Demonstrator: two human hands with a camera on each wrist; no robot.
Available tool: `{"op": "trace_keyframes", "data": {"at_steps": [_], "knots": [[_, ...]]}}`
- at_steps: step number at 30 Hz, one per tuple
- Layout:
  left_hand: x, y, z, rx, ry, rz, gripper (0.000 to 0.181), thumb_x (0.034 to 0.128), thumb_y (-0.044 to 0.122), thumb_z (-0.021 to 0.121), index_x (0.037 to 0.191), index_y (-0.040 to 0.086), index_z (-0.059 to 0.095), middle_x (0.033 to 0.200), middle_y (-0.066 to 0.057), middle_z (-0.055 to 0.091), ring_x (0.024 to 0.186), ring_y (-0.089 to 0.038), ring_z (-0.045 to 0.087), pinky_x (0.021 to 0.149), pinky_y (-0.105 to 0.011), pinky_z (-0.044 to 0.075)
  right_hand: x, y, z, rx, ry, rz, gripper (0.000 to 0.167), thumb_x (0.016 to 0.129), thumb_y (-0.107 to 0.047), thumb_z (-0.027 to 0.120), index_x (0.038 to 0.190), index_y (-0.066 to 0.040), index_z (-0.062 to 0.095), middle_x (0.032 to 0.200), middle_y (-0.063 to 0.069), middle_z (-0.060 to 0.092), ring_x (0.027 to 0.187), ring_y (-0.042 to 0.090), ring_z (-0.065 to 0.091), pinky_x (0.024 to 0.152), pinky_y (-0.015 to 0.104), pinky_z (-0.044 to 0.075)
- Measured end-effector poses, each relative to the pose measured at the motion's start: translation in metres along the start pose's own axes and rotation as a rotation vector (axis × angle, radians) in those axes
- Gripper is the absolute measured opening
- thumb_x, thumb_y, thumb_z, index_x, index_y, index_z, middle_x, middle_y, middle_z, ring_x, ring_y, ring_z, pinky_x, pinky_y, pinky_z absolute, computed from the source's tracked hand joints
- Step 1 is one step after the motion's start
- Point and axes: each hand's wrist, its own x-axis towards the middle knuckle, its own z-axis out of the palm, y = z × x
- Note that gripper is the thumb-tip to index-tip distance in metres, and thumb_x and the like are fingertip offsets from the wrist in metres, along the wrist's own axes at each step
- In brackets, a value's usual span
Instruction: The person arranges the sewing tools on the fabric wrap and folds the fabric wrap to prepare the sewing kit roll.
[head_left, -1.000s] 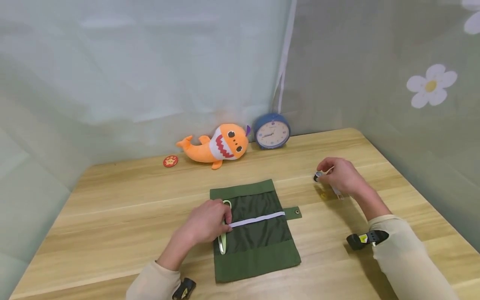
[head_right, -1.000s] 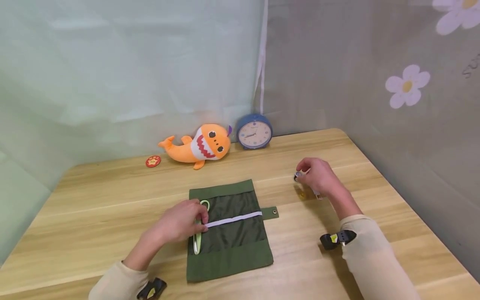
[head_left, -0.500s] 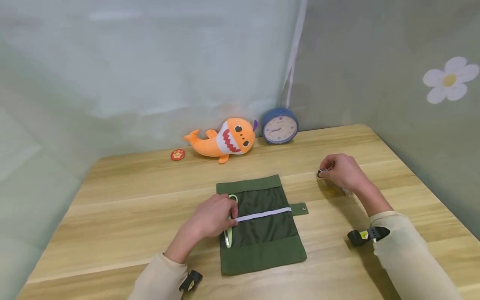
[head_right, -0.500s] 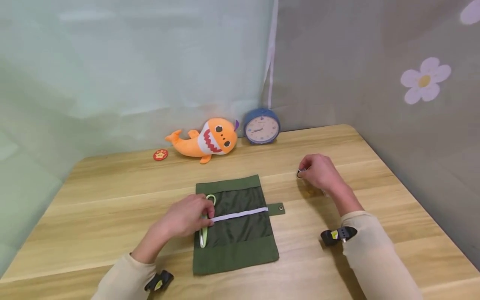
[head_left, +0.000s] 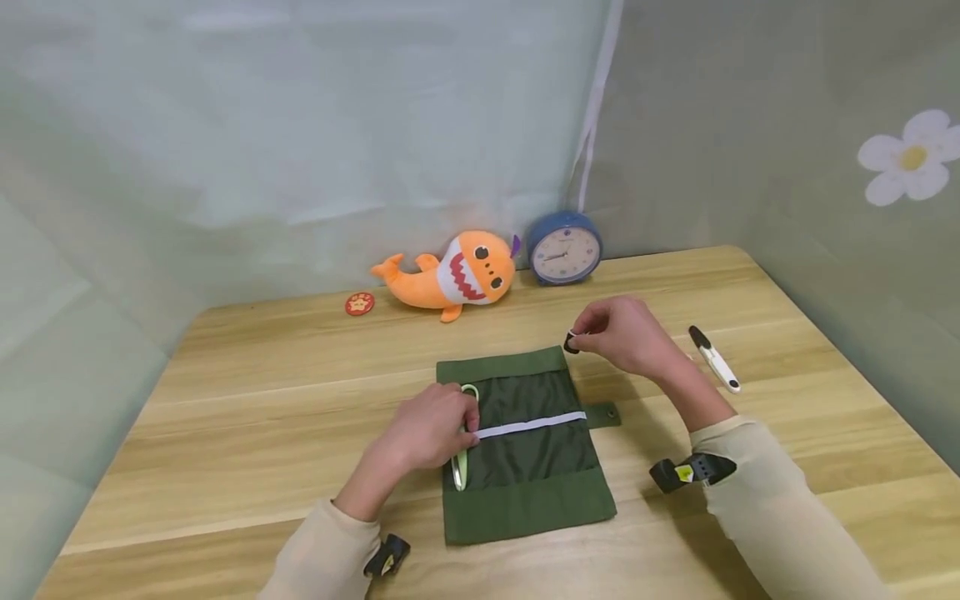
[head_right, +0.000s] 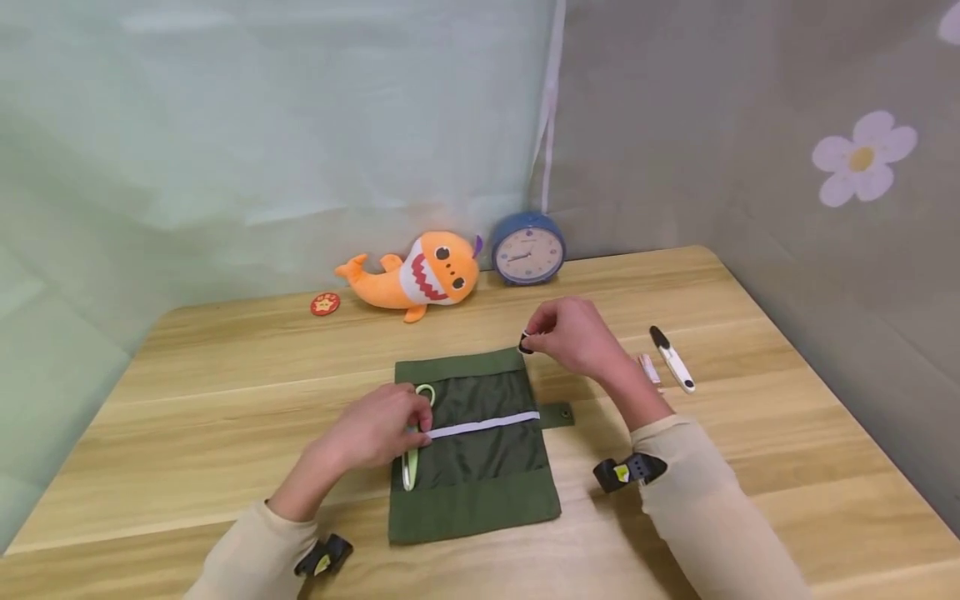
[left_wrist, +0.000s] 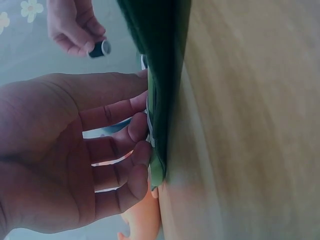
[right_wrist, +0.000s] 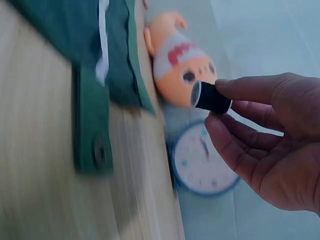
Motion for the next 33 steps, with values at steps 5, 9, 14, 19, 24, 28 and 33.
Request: {"op": "trace_keyframes", "data": {"at_steps": [5,9,14,19,24,28,33], "knots": [[-0.001,0.000,0.001,-0.002,0.002,-0.007,0.021,0.0903,0.021,0.085,0.079,0.020,0.067,0.086,0.002,0.058,0.086,-0.019,0.055,0.068,-0.038,0.048,0.001,-0.022,0.023,0.071,-0.051,-0.030,0.005,0.092,-0.012,0.080,0.088,-0.012,0.077,0.092,0.004,0.076,0.083,0.017,0.066,0.071,0.032,0.051],[-0.001,0.000,0.002,-0.012,0.019,-0.005,0.021,0.0906,0.022,0.084,0.078,0.020,0.068,0.086,0.002,0.058,0.084,-0.018,0.055,0.066,-0.037,0.048,0.000,-0.035,0.040,0.115,-0.076,-0.055,0.006,0.090,-0.012,0.082,0.086,-0.013,0.077,0.083,0.003,0.073,0.074,0.016,0.064,0.066,0.032,0.051],[0.000,-0.001,0.003,-0.032,0.016,-0.001,0.019,0.0941,0.015,0.076,0.077,0.019,0.069,0.084,0.002,0.057,0.081,-0.018,0.054,0.062,-0.035,0.046,0.000,-0.037,0.061,0.182,-0.138,-0.031,0.008,0.091,-0.012,0.081,0.085,-0.012,0.077,0.077,0.001,0.072,0.067,0.016,0.064,0.059,0.031,0.047],[0.000,0.000,0.002,-0.037,0.011,0.000,0.019,0.0927,0.012,0.078,0.078,0.019,0.069,0.085,0.002,0.058,0.083,-0.018,0.054,0.063,-0.036,0.046,0.001,-0.033,0.075,0.289,-0.225,-0.011,0.007,0.092,-0.010,0.080,0.087,-0.008,0.076,0.083,0.003,0.075,0.069,0.016,0.070,0.065,0.033,0.056],[0.001,0.000,0.002,-0.037,-0.005,-0.008,0.017,0.0923,0.015,0.081,0.080,0.020,0.069,0.086,0.002,0.058,0.083,-0.018,0.054,0.065,-0.036,0.047,-0.001,-0.029,0.082,0.338,-0.304,0.008,0.007,0.093,-0.011,0.079,0.089,-0.006,0.076,0.082,0.003,0.075,0.070,0.016,0.072,0.069,0.033,0.059],[0.001,0.000,0.002,-0.039,-0.011,-0.015,0.017,0.0904,0.019,0.084,0.081,0.020,0.070,0.087,0.002,0.058,0.083,-0.018,0.055,0.066,-0.036,0.047,-0.002,-0.027,0.085,0.358,-0.344,0.003,0.006,0.093,-0.011,0.079,0.090,-0.006,0.076,0.083,0.003,0.075,0.071,0.016,0.073,0.070,0.032,0.060],[0.001,0.000,0.000,-0.043,-0.008,-0.012,0.014,0.0908,0.018,0.083,0.083,0.019,0.072,0.087,0.003,0.059,0.083,-0.017,0.055,0.065,-0.035,0.047,0.000,-0.027,0.088,0.396,-0.374,-0.008,0.007,0.093,-0.010,0.079,0.091,-0.005,0.076,0.083,0.004,0.074,0.072,0.017,0.074,0.071,0.033,0.062]]}}
